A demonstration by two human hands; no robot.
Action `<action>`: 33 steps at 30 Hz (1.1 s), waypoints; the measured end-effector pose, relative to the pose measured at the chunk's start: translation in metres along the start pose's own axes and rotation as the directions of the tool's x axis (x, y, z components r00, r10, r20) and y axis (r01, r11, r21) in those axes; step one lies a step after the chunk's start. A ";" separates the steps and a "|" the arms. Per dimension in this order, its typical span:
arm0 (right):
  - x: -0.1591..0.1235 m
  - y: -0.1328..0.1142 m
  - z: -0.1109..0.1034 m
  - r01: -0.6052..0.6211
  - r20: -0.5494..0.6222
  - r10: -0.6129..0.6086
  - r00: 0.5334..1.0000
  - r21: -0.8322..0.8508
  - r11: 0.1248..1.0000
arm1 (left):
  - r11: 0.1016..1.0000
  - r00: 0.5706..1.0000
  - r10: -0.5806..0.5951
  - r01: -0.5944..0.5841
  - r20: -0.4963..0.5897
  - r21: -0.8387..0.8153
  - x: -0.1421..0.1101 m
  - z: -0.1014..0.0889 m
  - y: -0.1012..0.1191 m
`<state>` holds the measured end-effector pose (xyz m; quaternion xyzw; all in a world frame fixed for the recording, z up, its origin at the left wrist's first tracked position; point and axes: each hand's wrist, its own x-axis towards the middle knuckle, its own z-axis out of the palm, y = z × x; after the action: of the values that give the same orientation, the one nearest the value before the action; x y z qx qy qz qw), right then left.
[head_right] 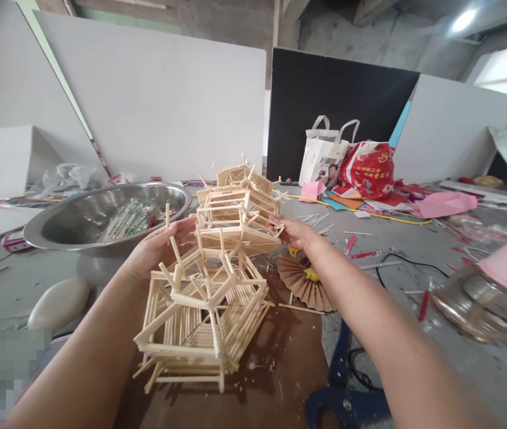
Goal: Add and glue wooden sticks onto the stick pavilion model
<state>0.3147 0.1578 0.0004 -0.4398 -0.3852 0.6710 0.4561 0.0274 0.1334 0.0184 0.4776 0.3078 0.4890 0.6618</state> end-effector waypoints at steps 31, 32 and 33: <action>0.005 0.002 0.003 0.066 -0.014 -0.066 0.998 -0.009 0.998 | 0.999 0.999 0.042 -0.042 -0.001 0.011 0.002 -0.005 0.000; 0.005 0.002 0.003 0.068 -0.013 -0.068 0.998 -0.009 0.998 | 0.999 0.999 0.041 -0.041 -0.002 0.007 0.002 -0.006 -0.001; 0.005 0.002 0.003 0.069 -0.011 -0.069 0.998 -0.010 0.998 | 0.999 0.999 0.040 -0.040 -0.003 0.002 0.002 -0.006 -0.001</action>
<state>0.3104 0.1614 -0.0013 -0.4321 -0.4009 0.6504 0.4792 0.0235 0.1373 0.0159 0.4835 0.2998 0.5026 0.6510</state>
